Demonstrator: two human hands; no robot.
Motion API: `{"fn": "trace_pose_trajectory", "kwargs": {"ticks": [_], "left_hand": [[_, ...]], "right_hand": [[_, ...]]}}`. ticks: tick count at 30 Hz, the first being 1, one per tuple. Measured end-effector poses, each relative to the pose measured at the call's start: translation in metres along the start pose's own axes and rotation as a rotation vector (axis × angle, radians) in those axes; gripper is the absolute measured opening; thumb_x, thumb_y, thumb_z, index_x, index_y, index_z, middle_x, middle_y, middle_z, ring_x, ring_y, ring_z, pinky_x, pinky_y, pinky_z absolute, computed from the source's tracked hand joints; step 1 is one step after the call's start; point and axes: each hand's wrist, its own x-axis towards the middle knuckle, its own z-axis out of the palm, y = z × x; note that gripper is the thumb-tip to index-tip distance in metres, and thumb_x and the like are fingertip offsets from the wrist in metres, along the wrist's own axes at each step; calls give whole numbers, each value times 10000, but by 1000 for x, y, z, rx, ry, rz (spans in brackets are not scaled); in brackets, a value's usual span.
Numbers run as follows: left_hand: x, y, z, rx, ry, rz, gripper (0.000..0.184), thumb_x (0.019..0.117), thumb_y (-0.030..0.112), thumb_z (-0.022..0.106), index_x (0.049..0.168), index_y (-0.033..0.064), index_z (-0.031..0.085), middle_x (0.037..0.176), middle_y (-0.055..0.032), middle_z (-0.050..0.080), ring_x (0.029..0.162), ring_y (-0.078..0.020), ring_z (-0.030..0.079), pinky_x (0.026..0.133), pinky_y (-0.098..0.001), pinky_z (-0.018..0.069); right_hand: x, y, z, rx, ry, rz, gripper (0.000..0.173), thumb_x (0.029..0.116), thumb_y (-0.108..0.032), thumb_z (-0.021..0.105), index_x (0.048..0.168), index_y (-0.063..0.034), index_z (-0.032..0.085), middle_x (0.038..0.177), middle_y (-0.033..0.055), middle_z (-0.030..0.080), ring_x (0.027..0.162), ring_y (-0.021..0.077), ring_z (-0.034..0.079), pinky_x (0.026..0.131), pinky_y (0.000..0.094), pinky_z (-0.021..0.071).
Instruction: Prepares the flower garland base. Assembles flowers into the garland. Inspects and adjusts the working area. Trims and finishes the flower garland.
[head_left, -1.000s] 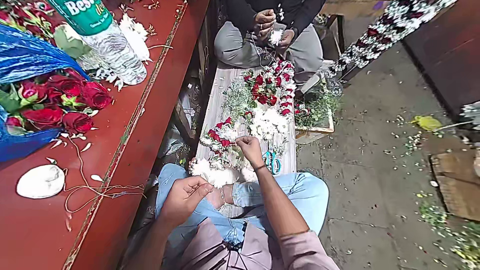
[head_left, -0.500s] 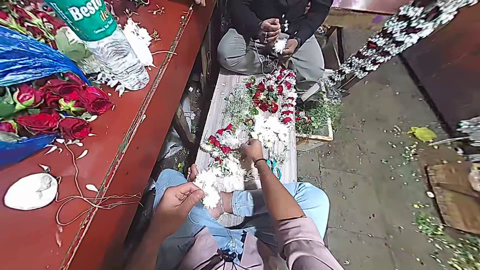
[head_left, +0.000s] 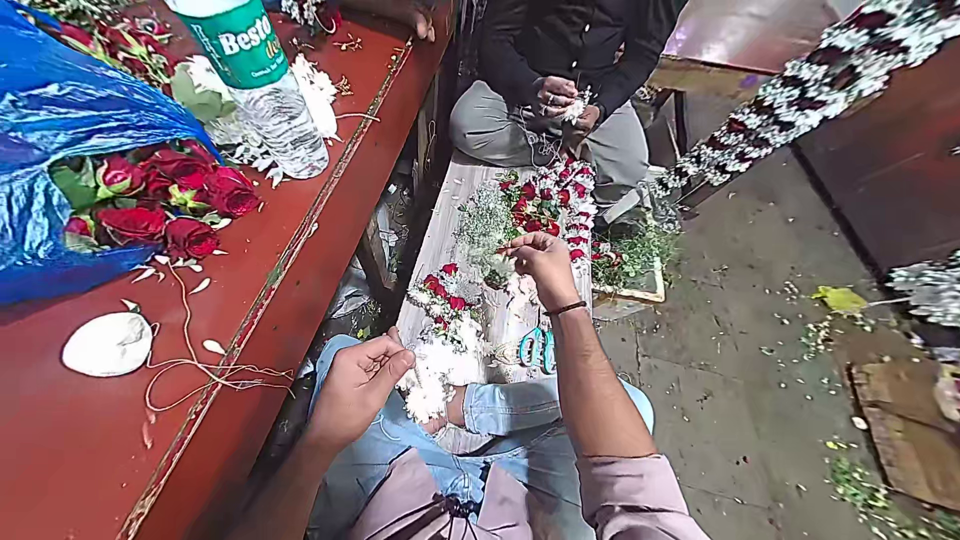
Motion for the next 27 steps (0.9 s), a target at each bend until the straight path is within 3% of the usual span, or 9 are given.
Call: {"fn": "trace_pose_trajectory", "kwargs": {"ticks": [5,7,11,15,19,22,24,25,27], "left_hand": [[7,4,-3,154,-15,-6,226,1003,260,640,884,92,732,747,64,653,654,10,574,594,-167,481],[13,5,-6,234,-10,-25,226,1000,293,649,888,118,738,751,64,675,680,-6,611,629,-200,518],[25,11,-11,303,39,-14,197,986,290,677,864,144,728,704,57,650,608,-48,591,556,-241,501],[22,16,-12,283,46,6,189,984,265,680,853,135,719,683,50,632,577,-53,563,528,-235,475],[14,13,-10,266,19,-14,204,984,299,681,872,139,738,708,55,652,622,-47,591,576,-244,506],[13,16,-9,265,-1,-16,221,991,313,670,870,140,734,713,67,650,636,-24,587,593,-220,499],[7,16,-6,256,-1,-23,216,987,303,673,864,137,735,708,70,643,623,-20,570,583,-208,487],[5,17,-6,259,-14,-31,218,986,304,674,860,137,734,702,71,639,614,-18,562,574,-207,477],[14,17,-6,261,-15,-11,228,991,311,666,861,137,735,706,76,643,617,-7,563,577,-197,475]], "right_hand": [[-70,-50,-17,-151,-69,-174,105,963,-56,633,1022,-107,702,816,29,718,471,78,459,426,224,351],[-91,-61,-17,-172,-106,-203,112,958,-52,646,1014,-127,706,832,19,714,469,85,461,417,224,363],[-108,-76,-16,-171,-49,-267,113,972,-67,640,1017,-145,710,865,6,719,462,91,452,413,233,362],[-119,-93,-13,4,-14,-346,145,974,-55,616,1052,-127,715,902,13,729,490,56,460,423,200,350],[-126,-101,-14,9,-77,-390,139,962,-35,616,1028,-116,707,875,15,716,477,52,440,413,190,340],[-123,-93,-13,-27,-97,-354,122,927,-10,652,962,-105,721,856,27,726,503,72,492,434,205,389],[-117,-81,-14,-135,-90,-322,97,929,-20,663,965,-102,699,893,21,726,610,100,604,526,243,505],[-119,-74,-14,-132,-101,-299,95,928,-20,671,974,-98,698,892,21,725,619,99,603,536,243,503],[-110,-73,-17,-78,-119,-300,103,916,-17,690,974,-101,702,843,29,724,535,78,526,461,213,403]]}}
